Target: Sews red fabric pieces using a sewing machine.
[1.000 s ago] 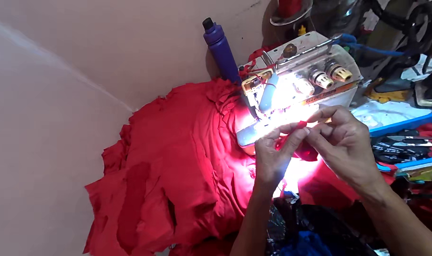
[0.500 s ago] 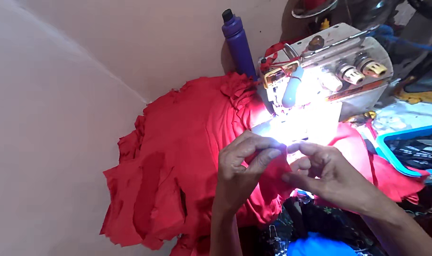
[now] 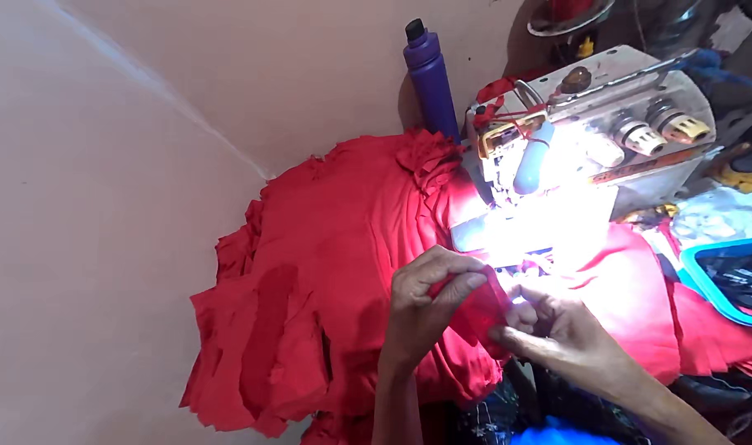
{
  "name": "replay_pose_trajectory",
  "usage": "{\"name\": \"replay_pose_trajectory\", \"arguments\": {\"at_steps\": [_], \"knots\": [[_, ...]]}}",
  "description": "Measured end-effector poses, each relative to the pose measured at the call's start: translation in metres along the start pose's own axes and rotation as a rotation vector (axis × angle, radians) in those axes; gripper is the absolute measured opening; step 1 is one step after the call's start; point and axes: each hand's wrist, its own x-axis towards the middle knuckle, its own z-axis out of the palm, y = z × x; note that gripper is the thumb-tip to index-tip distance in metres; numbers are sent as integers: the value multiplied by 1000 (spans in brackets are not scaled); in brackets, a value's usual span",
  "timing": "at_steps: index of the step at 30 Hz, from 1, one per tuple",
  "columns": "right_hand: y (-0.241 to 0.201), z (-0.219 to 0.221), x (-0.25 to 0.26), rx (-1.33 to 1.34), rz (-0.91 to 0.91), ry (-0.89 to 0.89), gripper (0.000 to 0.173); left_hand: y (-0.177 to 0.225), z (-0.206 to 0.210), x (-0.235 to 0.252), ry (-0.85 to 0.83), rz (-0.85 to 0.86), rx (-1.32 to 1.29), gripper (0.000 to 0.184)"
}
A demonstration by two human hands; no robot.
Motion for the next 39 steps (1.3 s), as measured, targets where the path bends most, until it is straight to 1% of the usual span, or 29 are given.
{"name": "replay_pose_trajectory", "arguments": {"at_steps": [4, 9, 13, 18, 20, 22, 25, 27, 28, 30, 32, 33, 35, 37, 39], "knots": [[8, 0, 2, 25, 8, 75, 24, -14, 4, 3, 11, -49, 5, 7], [12, -2, 10, 90, 164, 228, 27, -38, 9, 14, 7, -102, -51, 9], [19, -5, 10, 58, 209, 269, 18, -47, 17, 15, 29, -133, -84, 9], [19, -6, 9, 66, 251, 249, 8, -51, 18, 12, 60, -169, -109, 10], [21, -7, 9, 22, 214, 251, 6, -50, 17, 14, 60, -169, -98, 10], [28, -10, 9, -114, 135, 268, 5, -52, 19, 19, 67, -145, -64, 9], [34, -15, 14, -410, 119, 351, 19, -66, 32, 30, 105, -127, 66, 9], [38, -17, 19, -575, 127, 404, 28, -78, 43, 35, 108, -166, 231, 12], [40, -19, 22, -600, 151, 404, 29, -83, 50, 37, 109, -186, 345, 11], [48, -24, 23, -581, 191, 375, 30, -87, 61, 38, 111, -209, 527, 10], [55, -24, 19, -565, 167, 378, 30, -79, 68, 39, 130, -228, 671, 16], [57, -23, 17, -570, 140, 387, 31, -73, 72, 37, 142, -216, 744, 16], [56, -20, 11, -572, 98, 412, 31, -66, 82, 27, 170, -146, 834, 10], [54, -15, 2, -568, 71, 445, 30, -59, 94, 12, 185, -80, 917, 13], [56, -15, -7, -513, 19, 490, 25, -52, 107, 1, 195, -78, 965, 13]]}}
